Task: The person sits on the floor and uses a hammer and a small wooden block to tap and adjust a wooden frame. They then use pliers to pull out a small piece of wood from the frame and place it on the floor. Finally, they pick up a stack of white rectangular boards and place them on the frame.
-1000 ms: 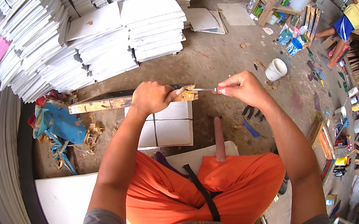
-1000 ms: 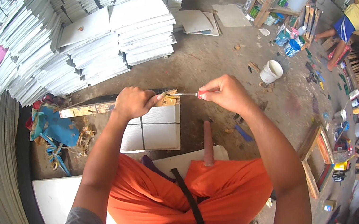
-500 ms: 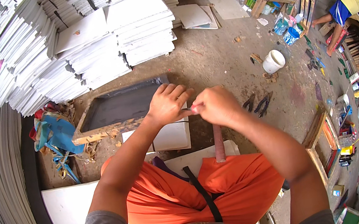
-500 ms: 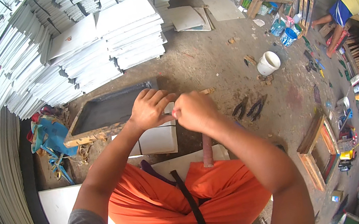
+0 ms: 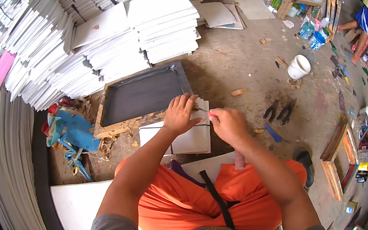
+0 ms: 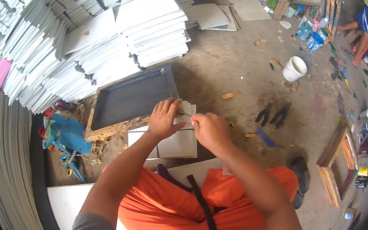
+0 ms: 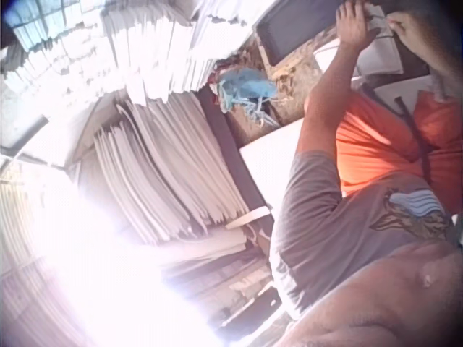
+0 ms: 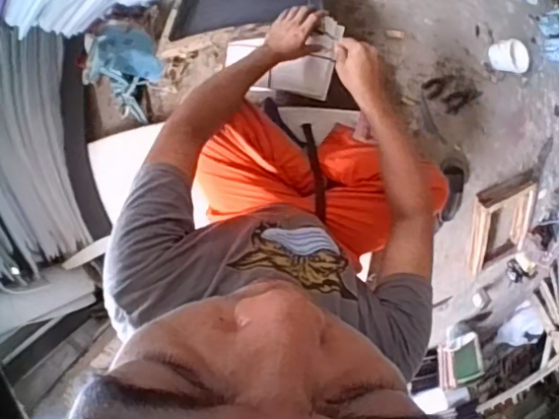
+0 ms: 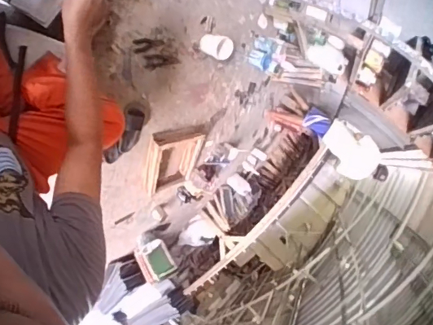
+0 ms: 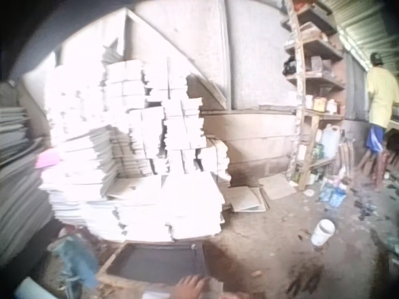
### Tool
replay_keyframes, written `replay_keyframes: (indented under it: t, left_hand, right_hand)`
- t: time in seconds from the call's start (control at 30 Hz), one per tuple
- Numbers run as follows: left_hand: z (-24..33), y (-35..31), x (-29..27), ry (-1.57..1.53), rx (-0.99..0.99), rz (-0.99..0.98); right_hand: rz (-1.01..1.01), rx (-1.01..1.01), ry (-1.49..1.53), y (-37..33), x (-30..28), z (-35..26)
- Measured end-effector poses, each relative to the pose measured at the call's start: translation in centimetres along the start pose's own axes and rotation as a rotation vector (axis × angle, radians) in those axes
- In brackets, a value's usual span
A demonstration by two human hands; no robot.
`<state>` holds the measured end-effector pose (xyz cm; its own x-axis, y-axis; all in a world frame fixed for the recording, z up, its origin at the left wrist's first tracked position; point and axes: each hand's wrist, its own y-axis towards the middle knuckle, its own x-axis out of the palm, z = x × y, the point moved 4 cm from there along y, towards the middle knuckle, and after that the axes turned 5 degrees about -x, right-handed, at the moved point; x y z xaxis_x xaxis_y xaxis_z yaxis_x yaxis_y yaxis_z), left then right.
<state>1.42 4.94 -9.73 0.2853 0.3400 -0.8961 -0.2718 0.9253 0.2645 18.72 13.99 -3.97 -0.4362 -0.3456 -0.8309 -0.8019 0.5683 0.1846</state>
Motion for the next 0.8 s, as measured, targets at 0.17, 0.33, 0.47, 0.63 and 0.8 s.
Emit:
replay_keyframes:
  t: [0.17, 0.33, 0.47, 0.63, 0.8]
  left_hand:
    - [0.3, -0.6, 2.2, -0.125, -0.058, 0.022]
    - [-1.9, 0.1, 1.4, 0.075, -0.303, 0.039]
    - [-5.0, -1.7, 1.5, 0.269, -0.364, -0.095]
    - [-4.0, -1.0, -1.4, 0.295, -0.115, -0.052]
    - [1.4, 2.1, -7.1, 0.18, -0.1, -0.162]
  right_hand:
    - [0.049, 0.021, -0.024, -0.9, 1.1, 0.3]
    - [0.103, 0.011, 0.024, -1.3, 1.5, 1.3]
    - [0.065, 0.066, 0.015, -1.4, 1.4, 1.1]
    - [0.051, 0.046, 0.016, -0.6, -2.6, -0.5]
    - [-0.031, 0.002, -0.083, 0.6, -12.0, -3.1]
